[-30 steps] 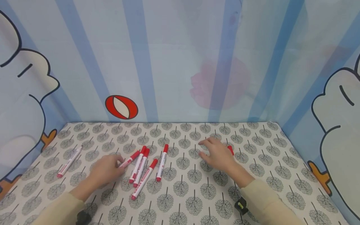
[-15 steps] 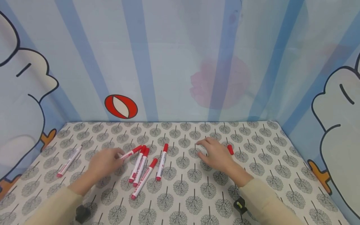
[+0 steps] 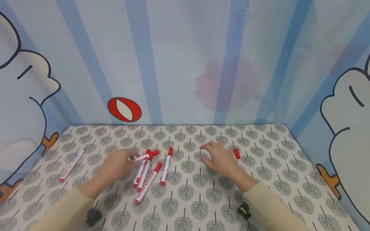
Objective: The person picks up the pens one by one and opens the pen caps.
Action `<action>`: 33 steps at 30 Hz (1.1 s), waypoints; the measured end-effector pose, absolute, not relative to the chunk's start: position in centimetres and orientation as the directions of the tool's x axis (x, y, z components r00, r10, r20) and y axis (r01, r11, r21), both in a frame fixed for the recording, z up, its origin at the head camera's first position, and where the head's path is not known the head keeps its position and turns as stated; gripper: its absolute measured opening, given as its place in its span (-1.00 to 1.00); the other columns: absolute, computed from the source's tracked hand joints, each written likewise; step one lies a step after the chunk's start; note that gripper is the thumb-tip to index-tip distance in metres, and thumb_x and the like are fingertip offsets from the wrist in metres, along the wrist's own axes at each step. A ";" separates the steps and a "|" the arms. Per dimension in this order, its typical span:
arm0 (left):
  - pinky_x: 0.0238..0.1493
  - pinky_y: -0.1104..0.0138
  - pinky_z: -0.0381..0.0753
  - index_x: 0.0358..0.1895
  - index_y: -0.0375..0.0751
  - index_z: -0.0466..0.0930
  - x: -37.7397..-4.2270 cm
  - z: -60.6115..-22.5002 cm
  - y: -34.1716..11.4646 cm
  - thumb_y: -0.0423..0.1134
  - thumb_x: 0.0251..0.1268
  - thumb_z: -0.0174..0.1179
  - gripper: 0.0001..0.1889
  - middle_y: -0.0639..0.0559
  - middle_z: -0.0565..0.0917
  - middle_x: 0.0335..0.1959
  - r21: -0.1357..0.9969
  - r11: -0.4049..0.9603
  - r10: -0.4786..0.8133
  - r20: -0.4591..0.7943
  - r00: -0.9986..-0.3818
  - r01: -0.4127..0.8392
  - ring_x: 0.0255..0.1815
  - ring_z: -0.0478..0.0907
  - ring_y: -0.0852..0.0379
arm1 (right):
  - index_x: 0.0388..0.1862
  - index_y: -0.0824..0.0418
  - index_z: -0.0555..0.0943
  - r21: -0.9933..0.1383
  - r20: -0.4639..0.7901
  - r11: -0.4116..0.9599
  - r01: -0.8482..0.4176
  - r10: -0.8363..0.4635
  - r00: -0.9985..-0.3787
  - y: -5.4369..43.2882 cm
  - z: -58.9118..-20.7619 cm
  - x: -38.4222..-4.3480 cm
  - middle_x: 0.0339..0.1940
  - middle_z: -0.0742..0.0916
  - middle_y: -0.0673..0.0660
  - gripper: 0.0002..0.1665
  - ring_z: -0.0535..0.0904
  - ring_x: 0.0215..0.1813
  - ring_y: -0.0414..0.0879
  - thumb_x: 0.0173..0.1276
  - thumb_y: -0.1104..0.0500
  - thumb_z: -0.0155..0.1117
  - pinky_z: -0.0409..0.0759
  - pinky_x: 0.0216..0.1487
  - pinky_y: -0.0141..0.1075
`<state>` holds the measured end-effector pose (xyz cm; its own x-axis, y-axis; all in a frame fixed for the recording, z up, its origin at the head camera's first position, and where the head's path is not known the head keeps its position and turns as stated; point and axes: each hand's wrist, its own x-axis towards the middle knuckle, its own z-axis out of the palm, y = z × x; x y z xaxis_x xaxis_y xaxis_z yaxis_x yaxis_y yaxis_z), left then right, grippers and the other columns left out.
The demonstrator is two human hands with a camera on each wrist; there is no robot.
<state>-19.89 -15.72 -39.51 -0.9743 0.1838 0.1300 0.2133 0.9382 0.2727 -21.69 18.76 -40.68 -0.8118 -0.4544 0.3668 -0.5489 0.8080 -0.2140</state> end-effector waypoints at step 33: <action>-0.68 0.48 0.33 -0.24 0.07 0.69 -20.3 -38.3 -10.5 -0.22 0.02 0.30 -0.81 0.18 0.63 -0.42 0.217 0.866 0.398 0.250 -0.883 0.451 -0.43 0.50 0.25 | 0.06 0.13 0.54 -0.260 0.314 0.760 -0.596 -0.518 -0.796 15.5 -40.6 -21.0 -0.05 0.67 0.03 -0.57 0.58 -0.03 -0.08 0.21 0.05 0.25 0.56 -0.05 -0.21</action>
